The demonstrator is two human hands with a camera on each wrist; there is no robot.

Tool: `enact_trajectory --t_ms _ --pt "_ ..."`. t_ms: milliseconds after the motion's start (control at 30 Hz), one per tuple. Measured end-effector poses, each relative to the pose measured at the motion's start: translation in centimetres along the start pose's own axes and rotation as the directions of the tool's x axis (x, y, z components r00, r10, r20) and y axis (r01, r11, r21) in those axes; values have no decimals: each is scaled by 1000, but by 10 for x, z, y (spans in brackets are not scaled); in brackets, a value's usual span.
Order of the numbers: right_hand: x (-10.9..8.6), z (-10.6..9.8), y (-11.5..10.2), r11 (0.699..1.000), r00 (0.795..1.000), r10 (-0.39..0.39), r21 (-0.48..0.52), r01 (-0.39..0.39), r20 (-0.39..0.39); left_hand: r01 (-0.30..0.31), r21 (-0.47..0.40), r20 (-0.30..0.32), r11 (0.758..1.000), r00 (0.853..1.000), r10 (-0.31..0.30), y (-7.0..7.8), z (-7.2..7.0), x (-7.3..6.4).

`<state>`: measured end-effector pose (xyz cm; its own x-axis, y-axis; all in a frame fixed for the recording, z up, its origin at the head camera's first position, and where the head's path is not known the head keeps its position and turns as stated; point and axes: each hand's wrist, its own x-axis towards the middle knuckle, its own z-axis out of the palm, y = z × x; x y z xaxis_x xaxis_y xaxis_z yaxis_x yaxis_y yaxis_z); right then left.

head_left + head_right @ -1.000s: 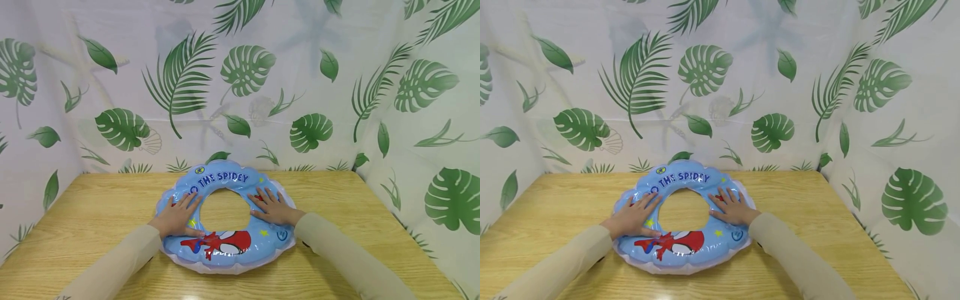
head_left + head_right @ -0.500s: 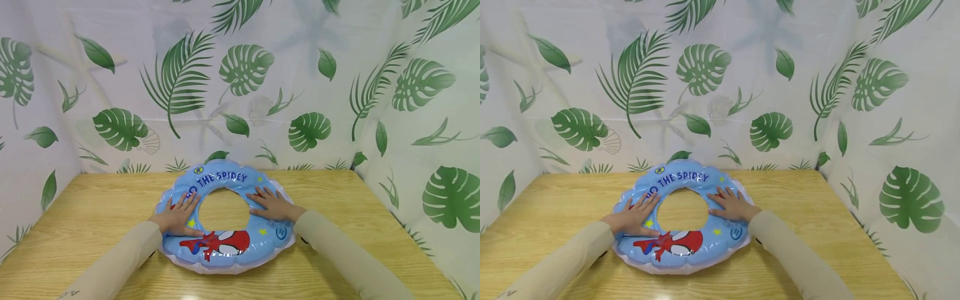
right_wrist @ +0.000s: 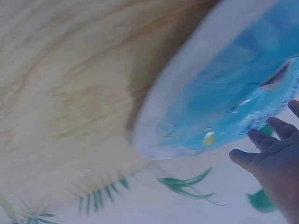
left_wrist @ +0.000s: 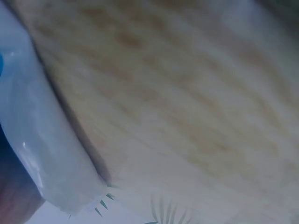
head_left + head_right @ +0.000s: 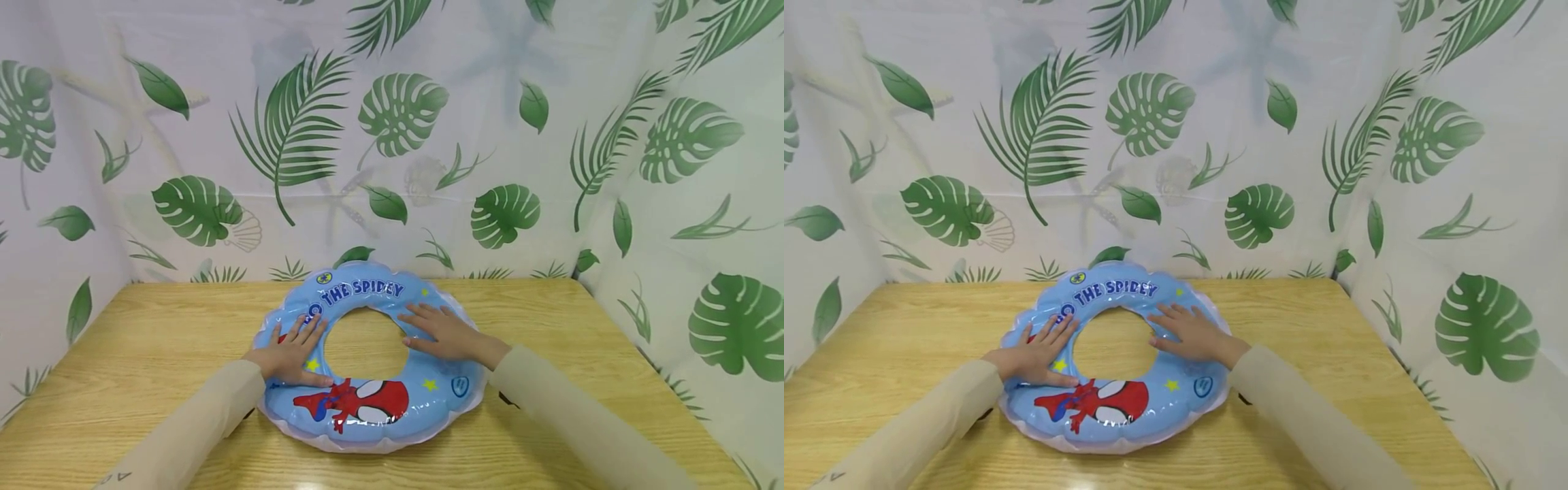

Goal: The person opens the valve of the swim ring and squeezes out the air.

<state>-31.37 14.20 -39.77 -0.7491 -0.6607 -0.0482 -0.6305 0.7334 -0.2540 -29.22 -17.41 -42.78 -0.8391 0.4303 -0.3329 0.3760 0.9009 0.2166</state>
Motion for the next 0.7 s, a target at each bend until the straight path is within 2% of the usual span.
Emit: enact_trajectory --t_ms 233,400,533,700 --pt "-10 -3 -30 982 982 -187 -11 187 -22 10 14 -12 1000 1000 -10 -3 2 1" --pt "-16 2 -54 969 969 -245 -2 245 35 7 8 -31 1000 999 -7 -7 6 4" --pt "-20 9 -69 952 950 -304 -19 306 73 11 1 -26 1000 1000 -11 -4 4 2" --pt "-28 23 -79 928 921 -373 26 372 114 9 17 -29 1000 1000 -9 1 0 -2"
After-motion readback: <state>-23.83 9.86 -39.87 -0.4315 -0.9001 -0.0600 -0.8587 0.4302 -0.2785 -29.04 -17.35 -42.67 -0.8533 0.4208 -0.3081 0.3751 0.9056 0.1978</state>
